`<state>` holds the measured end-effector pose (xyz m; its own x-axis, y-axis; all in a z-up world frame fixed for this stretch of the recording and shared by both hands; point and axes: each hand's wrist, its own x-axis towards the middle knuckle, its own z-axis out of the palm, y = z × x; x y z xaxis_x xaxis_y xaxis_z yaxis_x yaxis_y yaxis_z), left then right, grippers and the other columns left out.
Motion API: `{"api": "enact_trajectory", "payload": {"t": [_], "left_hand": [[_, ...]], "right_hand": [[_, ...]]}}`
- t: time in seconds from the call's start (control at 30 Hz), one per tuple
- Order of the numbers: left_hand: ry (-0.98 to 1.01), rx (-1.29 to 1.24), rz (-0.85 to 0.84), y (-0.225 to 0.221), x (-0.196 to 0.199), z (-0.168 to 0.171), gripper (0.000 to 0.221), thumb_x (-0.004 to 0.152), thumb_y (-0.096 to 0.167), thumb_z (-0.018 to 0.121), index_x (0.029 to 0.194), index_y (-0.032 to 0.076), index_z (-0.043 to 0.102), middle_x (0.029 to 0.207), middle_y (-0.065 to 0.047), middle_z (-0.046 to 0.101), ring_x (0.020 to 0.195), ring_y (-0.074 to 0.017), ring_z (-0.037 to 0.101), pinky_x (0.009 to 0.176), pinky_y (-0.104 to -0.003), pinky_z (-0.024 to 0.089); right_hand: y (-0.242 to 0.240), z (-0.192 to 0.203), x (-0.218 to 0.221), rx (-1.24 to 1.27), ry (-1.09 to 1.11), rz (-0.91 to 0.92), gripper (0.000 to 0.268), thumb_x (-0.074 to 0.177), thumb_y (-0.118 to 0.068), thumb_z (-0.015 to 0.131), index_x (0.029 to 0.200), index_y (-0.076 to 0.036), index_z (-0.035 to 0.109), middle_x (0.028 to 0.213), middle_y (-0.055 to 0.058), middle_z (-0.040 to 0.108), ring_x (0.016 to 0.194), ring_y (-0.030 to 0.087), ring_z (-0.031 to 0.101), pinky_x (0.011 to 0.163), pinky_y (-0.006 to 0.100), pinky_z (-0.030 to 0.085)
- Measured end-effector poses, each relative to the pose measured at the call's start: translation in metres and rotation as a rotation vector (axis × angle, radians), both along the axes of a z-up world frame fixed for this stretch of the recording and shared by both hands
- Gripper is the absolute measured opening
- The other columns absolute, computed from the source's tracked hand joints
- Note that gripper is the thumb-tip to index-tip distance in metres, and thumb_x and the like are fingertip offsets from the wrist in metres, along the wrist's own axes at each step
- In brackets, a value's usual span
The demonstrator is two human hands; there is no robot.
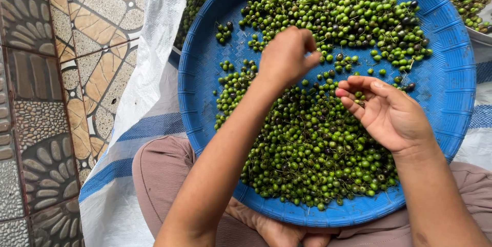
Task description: Sorting small green berries in a blue tray to remove stems and debris.
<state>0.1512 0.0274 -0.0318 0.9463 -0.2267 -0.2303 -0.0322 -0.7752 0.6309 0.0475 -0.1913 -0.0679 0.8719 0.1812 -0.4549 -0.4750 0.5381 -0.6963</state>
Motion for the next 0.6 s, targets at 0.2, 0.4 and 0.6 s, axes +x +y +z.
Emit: {"api": "enact_trajectory", "payload": {"t": [0.2,0.4,0.6], "left_hand": [[0.049,-0.261,-0.217,-0.017,-0.011,0.001,0.026,0.088,0.04,0.067,0.093,0.02,0.084,0.086,0.001,0.084,0.077,-0.0148,0.077,0.065,-0.034,0.054],[-0.335,0.134,-0.011,-0.004,0.026,-0.073,0.041,0.097,0.01,0.053,0.136,0.017,0.066,0.1,-0.016,0.059,0.091,-0.0387,0.059,0.059,-0.053,0.051],[-0.133,0.02,0.006,0.009,0.012,-0.047,0.022,0.098,0.015,0.061,0.107,0.021,0.08,0.102,-0.007,0.059,0.088,-0.0233,0.057,0.067,-0.033,0.056]], "right_hand": [[0.001,-0.001,0.004,0.077,0.097,-0.069,0.044,0.104,-0.025,0.047,0.132,0.007,0.057,0.132,0.023,0.062,0.131,0.036,0.06,0.117,0.046,0.048],[-0.001,0.004,0.004,0.043,0.077,-0.062,0.043,0.105,-0.023,0.046,0.131,0.009,0.058,0.129,0.024,0.062,0.128,0.036,0.061,0.111,0.04,0.052],[-0.005,0.004,0.005,0.055,0.058,-0.066,0.037,0.103,-0.02,0.05,0.125,0.008,0.063,0.123,0.022,0.065,0.121,0.034,0.064,0.107,0.038,0.055]]}}
